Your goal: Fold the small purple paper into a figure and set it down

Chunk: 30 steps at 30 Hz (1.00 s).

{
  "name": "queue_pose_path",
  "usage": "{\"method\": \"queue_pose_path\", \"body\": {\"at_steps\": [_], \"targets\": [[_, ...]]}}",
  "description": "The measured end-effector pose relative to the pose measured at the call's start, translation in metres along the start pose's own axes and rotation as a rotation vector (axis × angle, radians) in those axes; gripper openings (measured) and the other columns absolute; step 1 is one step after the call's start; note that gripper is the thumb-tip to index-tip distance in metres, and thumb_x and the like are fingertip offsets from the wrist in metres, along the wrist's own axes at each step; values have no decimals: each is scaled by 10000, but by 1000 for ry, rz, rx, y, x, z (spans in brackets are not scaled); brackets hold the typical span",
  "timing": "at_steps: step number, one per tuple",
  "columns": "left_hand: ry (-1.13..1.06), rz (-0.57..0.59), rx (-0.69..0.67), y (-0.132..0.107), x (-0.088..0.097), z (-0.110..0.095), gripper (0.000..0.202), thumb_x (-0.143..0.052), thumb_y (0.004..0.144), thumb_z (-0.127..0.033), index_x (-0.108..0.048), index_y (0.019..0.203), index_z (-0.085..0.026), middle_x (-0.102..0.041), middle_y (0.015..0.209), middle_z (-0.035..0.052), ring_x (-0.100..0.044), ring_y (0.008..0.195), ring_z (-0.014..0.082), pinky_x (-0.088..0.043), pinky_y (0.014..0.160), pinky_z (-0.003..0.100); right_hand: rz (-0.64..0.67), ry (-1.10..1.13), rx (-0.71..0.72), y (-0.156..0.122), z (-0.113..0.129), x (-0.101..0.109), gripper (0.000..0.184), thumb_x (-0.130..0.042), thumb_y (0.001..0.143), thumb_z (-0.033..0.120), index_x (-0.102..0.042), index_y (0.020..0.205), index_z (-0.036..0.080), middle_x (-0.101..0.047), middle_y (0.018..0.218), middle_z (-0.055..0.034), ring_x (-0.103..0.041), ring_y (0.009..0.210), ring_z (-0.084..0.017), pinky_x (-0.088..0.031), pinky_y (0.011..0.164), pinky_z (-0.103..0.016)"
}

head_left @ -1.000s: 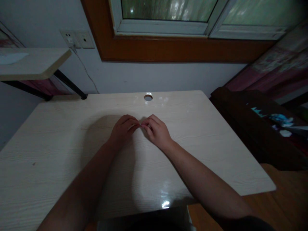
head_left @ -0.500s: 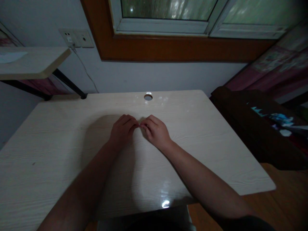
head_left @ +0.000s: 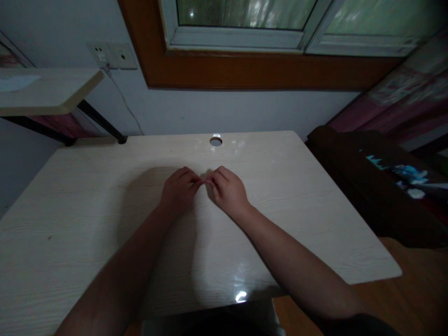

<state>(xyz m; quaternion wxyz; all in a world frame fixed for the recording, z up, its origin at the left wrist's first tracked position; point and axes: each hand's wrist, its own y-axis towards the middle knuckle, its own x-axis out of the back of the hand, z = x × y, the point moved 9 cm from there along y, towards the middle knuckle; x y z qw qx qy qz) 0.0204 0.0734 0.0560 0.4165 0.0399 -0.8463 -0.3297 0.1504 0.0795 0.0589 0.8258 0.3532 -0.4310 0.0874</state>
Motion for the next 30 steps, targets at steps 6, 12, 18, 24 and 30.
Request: {"method": "queue_pose_path", "body": {"at_steps": [6,12,18,24,30], "targets": [[-84,-1,34,1,1,8,138,-710,859,-267,-648,766,-185,-645,789,26,-608,753,162,-497,720,297,-14,50,-14,0,-5,2,131,-525,949,208,-654,953,184,-597,903,-76,-559,814,-203,-448,720,-324],[-150,14,66,1,2,12,133,-699,863,-252,-633,772,-183,-633,793,28,-601,744,161,-495,702,299,-9,82,-10,1,-6,3,139,-513,953,204,-649,951,178,-595,901,-74,-558,801,-195,-451,701,-315],[-165,18,46,2,1,11,111,-666,889,-291,-634,854,-191,-618,848,32,-595,750,150,-522,702,281,-14,101,-11,1,-6,3,137,-516,957,213,-648,942,180,-597,900,-73,-567,813,-195,-457,708,-310],[-84,31,-75,0,1,-3,57,-627,910,-220,-670,888,-190,-650,902,60,-619,870,182,-529,831,338,5,103,25,0,-2,1,154,-510,969,220,-660,965,186,-609,915,-77,-573,827,-196,-460,715,-310],[-73,-4,-91,0,4,-3,55,-634,901,-217,-679,880,-193,-658,898,54,-624,864,173,-533,828,327,-14,119,33,0,0,2,164,-521,982,265,-669,966,198,-627,935,-79,-581,853,-195,-475,742,-320]]}}
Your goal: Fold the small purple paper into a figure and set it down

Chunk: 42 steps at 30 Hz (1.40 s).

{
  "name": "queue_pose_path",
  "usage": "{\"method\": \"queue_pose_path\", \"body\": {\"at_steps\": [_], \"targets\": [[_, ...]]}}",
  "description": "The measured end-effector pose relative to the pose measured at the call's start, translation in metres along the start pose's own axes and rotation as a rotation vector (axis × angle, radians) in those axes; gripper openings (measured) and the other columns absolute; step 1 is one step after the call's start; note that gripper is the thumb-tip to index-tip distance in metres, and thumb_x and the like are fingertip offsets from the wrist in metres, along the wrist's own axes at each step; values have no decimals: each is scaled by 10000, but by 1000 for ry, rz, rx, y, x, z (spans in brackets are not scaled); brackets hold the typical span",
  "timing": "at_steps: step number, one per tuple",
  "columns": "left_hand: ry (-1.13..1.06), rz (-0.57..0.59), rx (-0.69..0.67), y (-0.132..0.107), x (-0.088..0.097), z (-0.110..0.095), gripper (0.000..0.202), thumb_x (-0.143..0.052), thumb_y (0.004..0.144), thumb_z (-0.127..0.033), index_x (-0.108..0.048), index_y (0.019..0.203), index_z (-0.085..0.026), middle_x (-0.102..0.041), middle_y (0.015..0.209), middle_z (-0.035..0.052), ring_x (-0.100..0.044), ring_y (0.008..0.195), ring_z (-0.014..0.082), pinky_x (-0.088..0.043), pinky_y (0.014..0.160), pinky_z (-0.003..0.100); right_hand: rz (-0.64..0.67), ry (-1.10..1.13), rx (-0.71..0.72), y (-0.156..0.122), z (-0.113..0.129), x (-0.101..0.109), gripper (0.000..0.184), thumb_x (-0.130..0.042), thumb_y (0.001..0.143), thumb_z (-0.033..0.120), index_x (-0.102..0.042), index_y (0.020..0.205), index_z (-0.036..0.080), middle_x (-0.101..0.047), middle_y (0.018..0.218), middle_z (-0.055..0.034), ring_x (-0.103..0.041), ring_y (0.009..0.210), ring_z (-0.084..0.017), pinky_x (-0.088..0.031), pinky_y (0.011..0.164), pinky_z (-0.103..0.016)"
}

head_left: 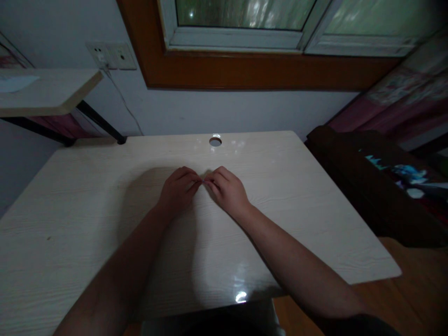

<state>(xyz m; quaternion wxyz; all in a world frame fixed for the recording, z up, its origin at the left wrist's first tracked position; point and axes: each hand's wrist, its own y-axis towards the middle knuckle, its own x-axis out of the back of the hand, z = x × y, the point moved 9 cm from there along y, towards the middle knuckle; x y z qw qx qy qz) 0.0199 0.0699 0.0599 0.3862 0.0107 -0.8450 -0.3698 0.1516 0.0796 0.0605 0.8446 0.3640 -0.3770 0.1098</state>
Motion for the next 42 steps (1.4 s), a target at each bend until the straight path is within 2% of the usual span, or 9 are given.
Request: {"method": "queue_pose_path", "body": {"at_steps": [6,10,15,23,30,42], "targets": [[-52,-62,9,2,9,-4,62,-637,896,-207,-691,867,-196,-660,871,50,-631,831,166,-542,793,318,-73,85,0,0,0,7,135,-556,971,292,-671,973,221,-623,938,-73,-579,898,-205,-490,789,-350],[-120,-64,20,4,12,-7,59,-644,892,-175,-701,887,-190,-660,879,46,-633,828,152,-532,784,295,-113,112,35,0,2,11,96,-598,948,290,-672,967,231,-628,960,-69,-557,950,-219,-475,854,-397],[-212,-60,41,5,13,-7,61,-647,900,-187,-707,891,-195,-664,877,42,-637,813,143,-528,766,279,-146,262,26,0,-1,12,55,-615,939,260,-661,956,235,-640,954,-50,-579,957,-198,-478,868,-389],[-264,-36,30,4,10,-5,56,-656,901,-226,-704,895,-197,-664,888,48,-638,829,151,-526,772,292,-156,461,-78,1,-8,10,55,-654,904,249,-664,861,216,-632,864,-23,-596,840,-163,-494,764,-317],[-253,-26,-10,4,8,-12,40,-654,891,-181,-692,901,-183,-652,899,51,-630,844,150,-517,788,286,-133,465,-42,1,-10,7,59,-645,897,228,-659,841,215,-635,854,-31,-593,839,-176,-486,760,-328],[-238,5,49,3,4,-6,57,-647,880,-173,-687,845,-193,-652,879,45,-627,813,163,-505,758,295,-51,402,30,1,-3,2,86,-598,924,215,-659,864,218,-645,877,-44,-588,886,-199,-477,813,-365]]}}
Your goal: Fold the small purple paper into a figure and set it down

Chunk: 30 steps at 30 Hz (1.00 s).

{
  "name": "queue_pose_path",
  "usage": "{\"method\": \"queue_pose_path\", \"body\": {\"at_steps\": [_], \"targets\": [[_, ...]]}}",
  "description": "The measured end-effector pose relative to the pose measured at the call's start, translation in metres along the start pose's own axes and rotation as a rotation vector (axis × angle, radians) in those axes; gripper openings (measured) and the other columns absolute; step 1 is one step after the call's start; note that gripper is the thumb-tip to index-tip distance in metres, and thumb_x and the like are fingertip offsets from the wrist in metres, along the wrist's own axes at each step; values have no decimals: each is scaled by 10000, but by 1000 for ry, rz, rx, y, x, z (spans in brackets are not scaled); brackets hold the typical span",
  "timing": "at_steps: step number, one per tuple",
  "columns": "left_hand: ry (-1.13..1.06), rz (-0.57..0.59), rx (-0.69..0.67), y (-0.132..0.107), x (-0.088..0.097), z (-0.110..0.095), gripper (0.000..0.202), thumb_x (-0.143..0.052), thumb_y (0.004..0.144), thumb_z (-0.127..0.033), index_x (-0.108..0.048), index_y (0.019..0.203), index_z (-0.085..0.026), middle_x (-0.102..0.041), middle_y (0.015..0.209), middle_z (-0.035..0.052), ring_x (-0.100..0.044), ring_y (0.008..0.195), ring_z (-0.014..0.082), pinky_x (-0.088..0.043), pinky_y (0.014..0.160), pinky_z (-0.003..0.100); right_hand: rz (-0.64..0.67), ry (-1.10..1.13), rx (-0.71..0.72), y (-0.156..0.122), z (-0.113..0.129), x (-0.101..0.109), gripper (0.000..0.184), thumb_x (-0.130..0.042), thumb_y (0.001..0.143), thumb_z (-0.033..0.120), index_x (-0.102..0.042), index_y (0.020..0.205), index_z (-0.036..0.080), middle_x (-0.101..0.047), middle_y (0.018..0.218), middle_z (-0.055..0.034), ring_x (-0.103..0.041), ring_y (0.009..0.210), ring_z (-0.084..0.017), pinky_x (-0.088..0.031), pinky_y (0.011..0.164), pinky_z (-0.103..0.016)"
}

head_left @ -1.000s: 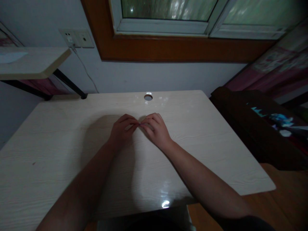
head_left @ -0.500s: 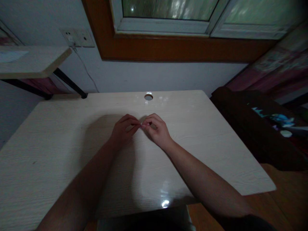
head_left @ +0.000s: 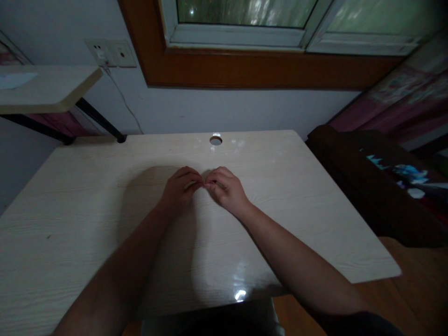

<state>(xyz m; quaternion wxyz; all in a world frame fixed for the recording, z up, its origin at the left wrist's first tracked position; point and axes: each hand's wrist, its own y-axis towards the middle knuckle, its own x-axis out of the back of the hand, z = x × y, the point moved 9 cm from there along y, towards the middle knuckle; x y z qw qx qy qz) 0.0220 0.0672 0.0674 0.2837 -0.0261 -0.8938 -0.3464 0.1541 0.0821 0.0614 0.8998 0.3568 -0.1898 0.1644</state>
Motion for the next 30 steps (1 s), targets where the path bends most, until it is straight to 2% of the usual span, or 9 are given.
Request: {"method": "queue_pose_path", "body": {"at_steps": [8,13,23,30], "targets": [[-23,-69,52,1,5,4,53,-647,886,-174,-690,855,-184,-650,884,45,-622,841,161,-509,781,300,-105,54,-42,0,2,5,28,-614,932,228,-626,909,218,-607,883,-28,-580,862,-167,-479,777,-320],[-49,-84,61,1,6,3,42,-659,885,-182,-684,851,-187,-653,881,41,-625,838,157,-511,789,302,-103,65,-81,-1,-3,4,22,-614,931,243,-616,918,225,-605,880,-23,-583,840,-165,-482,772,-323],[0,-71,34,-1,2,1,42,-658,890,-212,-680,859,-193,-644,872,40,-621,832,157,-515,776,306,-86,25,-48,-1,0,5,46,-571,927,194,-585,887,212,-570,854,-28,-553,820,-172,-458,740,-321],[2,-73,2,1,2,-2,19,-665,870,-173,-675,860,-187,-640,861,31,-616,822,145,-508,763,285,-88,8,-45,-1,1,5,56,-562,925,179,-581,885,212,-569,857,-25,-551,822,-171,-455,745,-318]]}}
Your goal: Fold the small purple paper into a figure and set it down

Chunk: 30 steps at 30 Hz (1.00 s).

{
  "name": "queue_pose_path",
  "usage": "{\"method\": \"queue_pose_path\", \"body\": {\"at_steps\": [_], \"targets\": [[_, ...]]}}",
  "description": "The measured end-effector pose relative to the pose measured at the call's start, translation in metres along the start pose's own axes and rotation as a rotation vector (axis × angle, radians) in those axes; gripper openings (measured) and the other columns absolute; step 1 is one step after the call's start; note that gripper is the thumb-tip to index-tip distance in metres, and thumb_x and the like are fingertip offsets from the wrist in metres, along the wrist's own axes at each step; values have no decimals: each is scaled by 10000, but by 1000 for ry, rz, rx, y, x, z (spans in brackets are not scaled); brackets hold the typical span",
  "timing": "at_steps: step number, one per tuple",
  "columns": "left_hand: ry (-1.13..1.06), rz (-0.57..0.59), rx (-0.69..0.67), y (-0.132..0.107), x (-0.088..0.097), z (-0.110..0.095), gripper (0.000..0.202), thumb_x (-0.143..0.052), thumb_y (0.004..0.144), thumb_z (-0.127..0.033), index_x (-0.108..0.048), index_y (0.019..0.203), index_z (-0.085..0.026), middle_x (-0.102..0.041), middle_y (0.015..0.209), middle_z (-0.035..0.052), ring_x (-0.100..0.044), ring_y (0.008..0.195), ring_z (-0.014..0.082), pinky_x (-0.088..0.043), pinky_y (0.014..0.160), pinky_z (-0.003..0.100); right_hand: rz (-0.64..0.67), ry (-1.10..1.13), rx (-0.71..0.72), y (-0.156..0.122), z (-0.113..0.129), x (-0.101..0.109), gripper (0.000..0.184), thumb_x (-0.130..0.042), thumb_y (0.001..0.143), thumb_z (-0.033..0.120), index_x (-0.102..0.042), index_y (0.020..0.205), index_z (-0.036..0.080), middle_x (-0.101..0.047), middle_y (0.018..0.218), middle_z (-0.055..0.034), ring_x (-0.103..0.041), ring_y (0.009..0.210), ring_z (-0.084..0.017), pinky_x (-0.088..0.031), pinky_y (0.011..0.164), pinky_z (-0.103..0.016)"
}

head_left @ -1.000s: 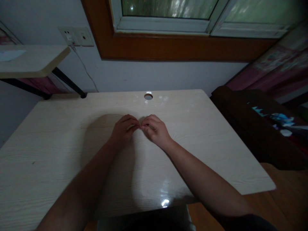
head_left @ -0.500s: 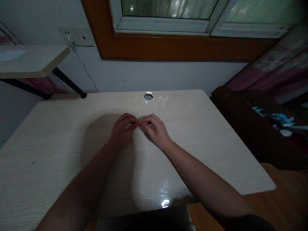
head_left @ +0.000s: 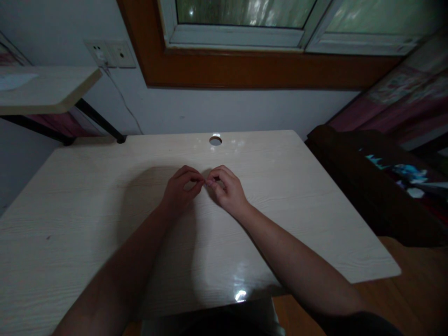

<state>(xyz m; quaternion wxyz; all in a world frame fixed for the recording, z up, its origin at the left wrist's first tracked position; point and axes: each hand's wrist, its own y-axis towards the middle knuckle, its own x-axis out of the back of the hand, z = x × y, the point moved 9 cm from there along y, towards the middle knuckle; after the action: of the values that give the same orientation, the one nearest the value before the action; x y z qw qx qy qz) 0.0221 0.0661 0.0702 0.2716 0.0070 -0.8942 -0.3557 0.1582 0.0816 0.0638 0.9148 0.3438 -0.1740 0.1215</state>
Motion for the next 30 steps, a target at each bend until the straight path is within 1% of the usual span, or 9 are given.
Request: {"method": "queue_pose_path", "body": {"at_steps": [3,7,10,14,18,22,26,30], "targets": [[4,-20,5,1,2,0,31,-660,872,-172,-671,844,-182,-637,857,34,-612,813,141,-507,763,283,-31,3,-16,0,-2,2,36,-593,924,199,-587,892,214,-570,846,-20,-554,814,-167,-459,740,-315],[2,-36,39,2,4,4,63,-658,881,-218,-665,826,-188,-642,852,31,-614,807,147,-513,768,296,-20,9,-40,0,-3,1,36,-603,934,244,-596,909,220,-575,853,-23,-561,819,-167,-469,743,-319],[-20,-31,61,2,4,6,80,-654,890,-242,-669,832,-189,-645,848,33,-618,810,151,-514,772,299,-17,24,-45,0,-4,1,37,-605,936,252,-603,918,219,-578,863,-24,-566,814,-161,-473,737,-313],[-56,-27,97,1,4,10,58,-662,887,-234,-678,851,-192,-647,867,33,-617,826,152,-510,785,297,-40,39,-35,0,-5,2,45,-626,927,253,-607,910,216,-576,851,-18,-564,800,-151,-468,726,-299],[-98,4,116,0,1,13,68,-662,892,-247,-683,855,-193,-646,878,34,-615,838,153,-510,794,303,-45,36,-18,0,-5,3,36,-627,924,243,-607,915,215,-577,848,-16,-560,792,-147,-466,725,-294],[-119,26,98,1,0,12,85,-665,897,-268,-689,873,-191,-650,896,46,-619,856,158,-516,798,309,-24,31,-11,0,-4,3,36,-614,926,241,-599,906,216,-577,851,-19,-561,800,-154,-466,727,-303],[-94,47,76,1,-2,9,91,-652,907,-278,-693,891,-198,-649,905,50,-616,865,161,-517,805,315,-2,30,-13,0,-3,3,49,-591,929,237,-588,884,218,-565,838,-18,-556,802,-163,-464,735,-316],[-89,67,52,0,-5,7,80,-647,906,-259,-691,885,-195,-642,899,47,-614,862,157,-512,793,304,28,29,-10,0,-2,1,49,-570,923,205,-582,876,216,-563,845,-23,-553,812,-169,-461,736,-319]]}}
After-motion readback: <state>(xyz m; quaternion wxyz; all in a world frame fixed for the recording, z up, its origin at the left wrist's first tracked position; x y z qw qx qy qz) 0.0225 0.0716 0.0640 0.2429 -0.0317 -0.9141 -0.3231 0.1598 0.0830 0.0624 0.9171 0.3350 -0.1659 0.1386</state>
